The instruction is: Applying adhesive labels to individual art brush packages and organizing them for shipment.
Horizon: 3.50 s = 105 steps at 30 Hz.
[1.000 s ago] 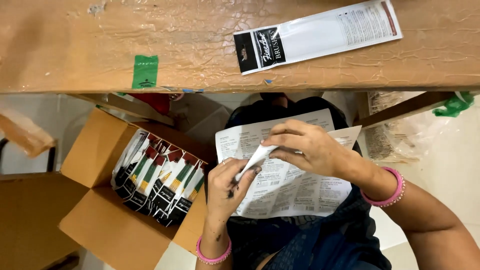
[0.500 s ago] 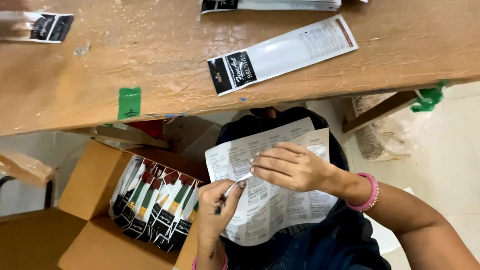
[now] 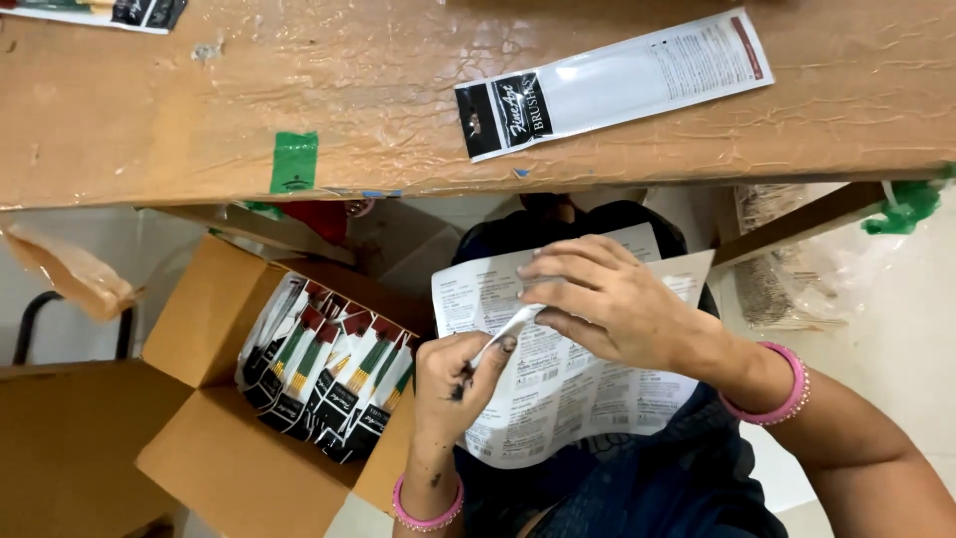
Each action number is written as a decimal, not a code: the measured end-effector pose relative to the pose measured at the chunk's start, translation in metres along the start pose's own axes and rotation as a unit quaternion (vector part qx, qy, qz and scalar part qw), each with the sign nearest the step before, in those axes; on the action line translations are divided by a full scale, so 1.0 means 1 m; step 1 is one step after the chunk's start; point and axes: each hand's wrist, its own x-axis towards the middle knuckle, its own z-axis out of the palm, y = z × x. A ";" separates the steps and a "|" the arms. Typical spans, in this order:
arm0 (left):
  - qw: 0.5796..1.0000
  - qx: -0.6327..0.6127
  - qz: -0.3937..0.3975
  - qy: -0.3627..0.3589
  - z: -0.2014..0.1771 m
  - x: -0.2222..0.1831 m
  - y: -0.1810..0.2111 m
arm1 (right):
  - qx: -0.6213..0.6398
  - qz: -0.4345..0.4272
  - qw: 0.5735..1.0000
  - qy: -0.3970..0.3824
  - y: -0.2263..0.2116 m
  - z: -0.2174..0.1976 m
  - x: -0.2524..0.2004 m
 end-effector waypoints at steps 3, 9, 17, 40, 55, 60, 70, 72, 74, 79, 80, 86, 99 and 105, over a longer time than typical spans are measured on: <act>0.999 -0.020 0.048 0.012 -0.002 -0.001 0.008 | 0.003 0.002 1.000 -0.005 0.003 0.002 -0.003; 0.963 -0.269 0.011 -0.008 -0.001 -0.006 -0.020 | 0.048 0.028 0.998 -0.002 0.007 0.006 -0.005; 0.953 -0.279 -0.105 0.044 -0.002 0.002 -0.031 | -0.089 -0.067 0.992 0.056 0.008 0.016 -0.012; 0.986 -0.087 0.057 -0.131 0.008 0.020 -0.019 | 0.026 -0.023 0.988 -0.148 0.011 -0.011 -0.046; 0.947 -0.270 -0.084 0.149 0.016 0.013 -0.069 | -0.254 0.258 0.932 0.008 0.139 -0.069 -0.034; 0.849 -0.487 0.025 0.201 0.043 0.031 -0.066 | -0.159 0.169 0.955 0.186 0.085 -0.040 -0.039; 0.763 -0.596 0.208 0.141 0.042 0.074 -0.030 | -0.015 0.156 0.962 0.223 0.120 -0.036 0.017; 0.792 -0.551 0.176 0.197 0.034 0.078 -0.014 | -0.185 0.206 0.960 0.045 0.146 -0.031 0.025; 0.794 -0.550 0.174 0.195 0.034 0.075 -0.019 | -0.131 0.168 0.976 0.042 0.152 -0.036 0.026; 0.781 -0.578 0.105 0.211 0.042 0.067 -0.035 | 0.013 0.146 0.989 0.010 0.140 -0.046 0.016; 0.778 -0.586 0.119 0.192 0.044 0.068 -0.035 | -0.034 0.122 0.991 0.042 0.135 -0.046 0.014; 0.819 -0.533 0.109 0.180 0.066 0.073 -0.022 | 0.261 0.080 0.954 0.127 0.069 -0.037 -0.001; 0.896 -0.395 0.088 0.184 0.069 0.085 -0.022 | 0.214 0.198 0.918 0.269 0.041 -0.059 -0.011; 0.964 -0.207 0.066 0.156 0.025 0.136 0.006 | 0.177 0.151 0.939 0.251 0.060 -0.065 0.000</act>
